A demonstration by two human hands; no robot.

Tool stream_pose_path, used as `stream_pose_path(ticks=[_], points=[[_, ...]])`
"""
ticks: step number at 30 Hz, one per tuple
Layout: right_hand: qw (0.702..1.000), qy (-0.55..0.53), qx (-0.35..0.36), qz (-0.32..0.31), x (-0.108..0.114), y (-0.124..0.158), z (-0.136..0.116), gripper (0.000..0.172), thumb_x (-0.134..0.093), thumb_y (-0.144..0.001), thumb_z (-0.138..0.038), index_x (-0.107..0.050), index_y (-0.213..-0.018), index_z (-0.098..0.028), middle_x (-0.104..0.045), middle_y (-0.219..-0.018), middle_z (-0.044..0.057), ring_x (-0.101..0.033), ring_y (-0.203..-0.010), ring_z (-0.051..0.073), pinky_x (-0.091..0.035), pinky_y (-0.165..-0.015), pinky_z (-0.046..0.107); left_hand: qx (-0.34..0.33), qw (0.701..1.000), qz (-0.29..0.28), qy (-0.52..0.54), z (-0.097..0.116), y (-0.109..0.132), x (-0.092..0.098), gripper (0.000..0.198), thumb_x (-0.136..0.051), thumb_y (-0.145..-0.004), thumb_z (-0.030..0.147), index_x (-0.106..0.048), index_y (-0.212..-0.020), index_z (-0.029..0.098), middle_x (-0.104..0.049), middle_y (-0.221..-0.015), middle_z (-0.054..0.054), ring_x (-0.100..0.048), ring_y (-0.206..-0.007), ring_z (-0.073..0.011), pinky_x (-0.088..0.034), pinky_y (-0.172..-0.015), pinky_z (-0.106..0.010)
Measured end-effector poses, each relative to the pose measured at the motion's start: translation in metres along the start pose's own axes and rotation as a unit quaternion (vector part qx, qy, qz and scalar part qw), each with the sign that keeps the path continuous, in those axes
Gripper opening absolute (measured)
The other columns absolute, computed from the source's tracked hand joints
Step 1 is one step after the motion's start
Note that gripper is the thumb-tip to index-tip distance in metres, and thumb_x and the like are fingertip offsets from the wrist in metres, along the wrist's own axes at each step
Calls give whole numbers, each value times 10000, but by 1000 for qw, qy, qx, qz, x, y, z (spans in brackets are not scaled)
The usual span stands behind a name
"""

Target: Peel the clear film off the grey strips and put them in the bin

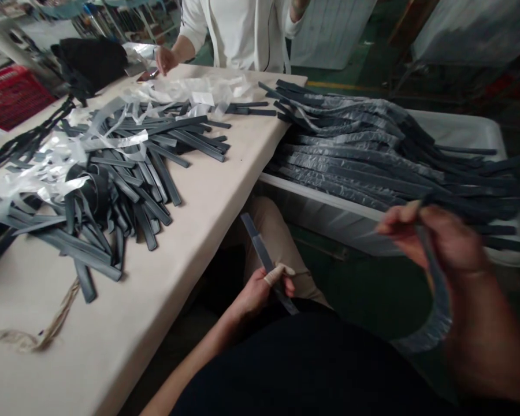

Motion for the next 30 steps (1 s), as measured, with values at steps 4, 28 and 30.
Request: stream_pose_path(ticks=[4,28,30], points=[[971,-98,-114,-187,-84,-7,43,271,-743,-792,-466,-730,-747,-199,-686,-1230,95,-612,-1167,270,-465,-1025,428,-14,990,-74,-117,20,-3,-26,448,-631,-860,571,-668,-914,128,-659,-751,-63,-605,-675,-168,-502,-656,-262],[917,48,148,-368,-212,-19,-48,383,-506,-955,-457,-760,-1043,-184,-744,-1068,78,-634,-1121,236,-254,-1150,474,-291,929,104,-201,130,20,-32,548,-701,-829,508,-603,-1272,202,-635,-1273,-88,-528,-1275,-310,-436,-1067,-354],[917,-17,104,-386,-213,-16,-45,416,-552,-923,-492,-765,-1039,-153,-736,-1047,93,-637,-1080,239,-386,-1061,412,-287,928,134,-194,123,23,-32,553,-676,-840,541,-607,-1271,200,-644,-1254,-84,-530,-1275,-300,-430,-1066,-335]])
Point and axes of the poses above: each hand's wrist, its own y-axis away from the middle knuckle, its own x-axis out of the back of the hand, z = x × y, the point moved 6 cm from there along -y, towards the middle knuckle
